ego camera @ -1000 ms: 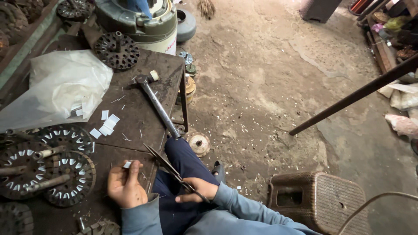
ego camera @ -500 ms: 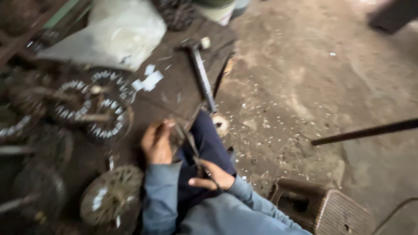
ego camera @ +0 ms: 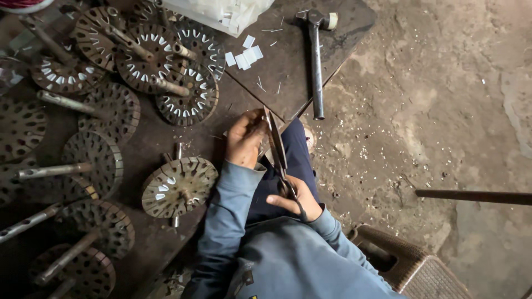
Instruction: The person uses a hammer to tap a metal disc component on a workbench. They then use shears to cut small white rectangular pieces and insert them into the slots of the disc. The person repeats this process for multiple disc components.
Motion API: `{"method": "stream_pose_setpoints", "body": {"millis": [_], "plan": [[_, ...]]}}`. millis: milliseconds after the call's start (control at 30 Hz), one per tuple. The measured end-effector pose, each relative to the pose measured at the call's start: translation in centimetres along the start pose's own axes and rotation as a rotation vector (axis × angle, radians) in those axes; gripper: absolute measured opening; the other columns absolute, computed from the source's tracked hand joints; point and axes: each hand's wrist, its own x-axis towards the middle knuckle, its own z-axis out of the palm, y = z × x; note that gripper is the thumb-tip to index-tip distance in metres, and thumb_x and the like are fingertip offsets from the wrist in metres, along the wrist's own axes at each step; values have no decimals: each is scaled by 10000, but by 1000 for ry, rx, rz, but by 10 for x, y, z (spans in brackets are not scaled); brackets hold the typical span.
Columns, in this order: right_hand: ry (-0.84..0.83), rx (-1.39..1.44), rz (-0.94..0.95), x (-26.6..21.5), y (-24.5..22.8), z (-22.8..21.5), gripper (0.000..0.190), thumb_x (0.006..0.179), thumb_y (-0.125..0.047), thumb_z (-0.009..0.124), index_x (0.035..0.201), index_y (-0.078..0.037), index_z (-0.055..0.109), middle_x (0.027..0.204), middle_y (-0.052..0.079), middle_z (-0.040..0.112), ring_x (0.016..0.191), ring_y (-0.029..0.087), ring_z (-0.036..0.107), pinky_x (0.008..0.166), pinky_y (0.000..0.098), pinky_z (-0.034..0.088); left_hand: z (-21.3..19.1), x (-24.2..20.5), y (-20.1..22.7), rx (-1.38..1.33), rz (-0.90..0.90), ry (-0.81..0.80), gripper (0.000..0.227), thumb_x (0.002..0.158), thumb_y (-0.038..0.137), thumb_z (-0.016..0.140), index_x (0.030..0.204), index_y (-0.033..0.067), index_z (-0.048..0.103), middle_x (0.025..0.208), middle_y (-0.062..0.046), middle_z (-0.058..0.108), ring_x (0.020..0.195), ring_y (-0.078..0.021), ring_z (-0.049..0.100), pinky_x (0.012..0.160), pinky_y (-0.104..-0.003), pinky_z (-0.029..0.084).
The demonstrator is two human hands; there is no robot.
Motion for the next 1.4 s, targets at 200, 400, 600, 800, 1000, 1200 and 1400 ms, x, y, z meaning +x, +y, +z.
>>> {"method": "stream_pose_setpoints", "body": {"millis": [200, 400, 600, 800, 1000, 1200, 1400], "plan": [[82, 6, 15, -6, 20, 5, 377, 872, -167, 816, 698, -98, 489, 613, -86, 396, 582, 33, 343, 495, 289, 283, -2, -1, 0, 14, -81, -23, 306, 950, 73, 762, 1236, 1, 682, 1054, -13, 709, 863, -53, 603, 674, -181, 404], [131, 34, 26, -11, 25, 12, 423, 893, -165, 816, 673, -96, 462, 603, -98, 372, 563, 25, 314, 483, 284, 236, 1, -4, 0, 47, -82, -21, 309, 972, 71, 755, 1259, -11, 674, 1052, 6, 684, 866, -37, 568, 695, -173, 400], [135, 82, 70, -8, 20, 19, 304, 898, -183, 799, 752, -80, 553, 625, -100, 387, 580, 25, 328, 500, 270, 240, 13, -6, 9, -72, -22, 56, 348, 997, 53, 705, 1327, -32, 637, 1118, -9, 676, 981, -58, 605, 880, -198, 478], [76, 44, 9, -6, 8, 15, 271, 921, -258, 766, 898, -63, 580, 722, -73, 481, 664, 30, 420, 570, 244, 354, 15, -4, 12, -111, 71, 62, 306, 997, 45, 682, 1292, -8, 625, 1129, -56, 686, 992, -136, 646, 898, -282, 522], [73, 40, 39, -9, 11, 12, 289, 934, -298, 747, 915, -54, 594, 735, -63, 496, 684, 41, 436, 585, 253, 372, 12, -6, 2, -55, 164, 22, 206, 1003, -23, 732, 1149, 38, 600, 1067, -43, 653, 975, -143, 638, 898, -294, 520], [44, 7, 58, -11, 19, 14, 297, 920, -301, 755, 932, -44, 608, 738, -54, 495, 693, 51, 433, 589, 261, 368, 12, -9, 6, 139, 88, 67, 249, 978, 25, 724, 1221, 13, 666, 1011, -36, 682, 914, -109, 631, 828, -254, 496], [28, -8, 32, -10, 13, 13, 310, 916, -309, 763, 958, -41, 611, 749, -53, 468, 704, 57, 415, 597, 260, 357, 11, -3, 5, 89, 71, 112, 195, 987, 21, 709, 1171, -30, 667, 1078, -56, 712, 1010, -125, 674, 910, -273, 528]]}}
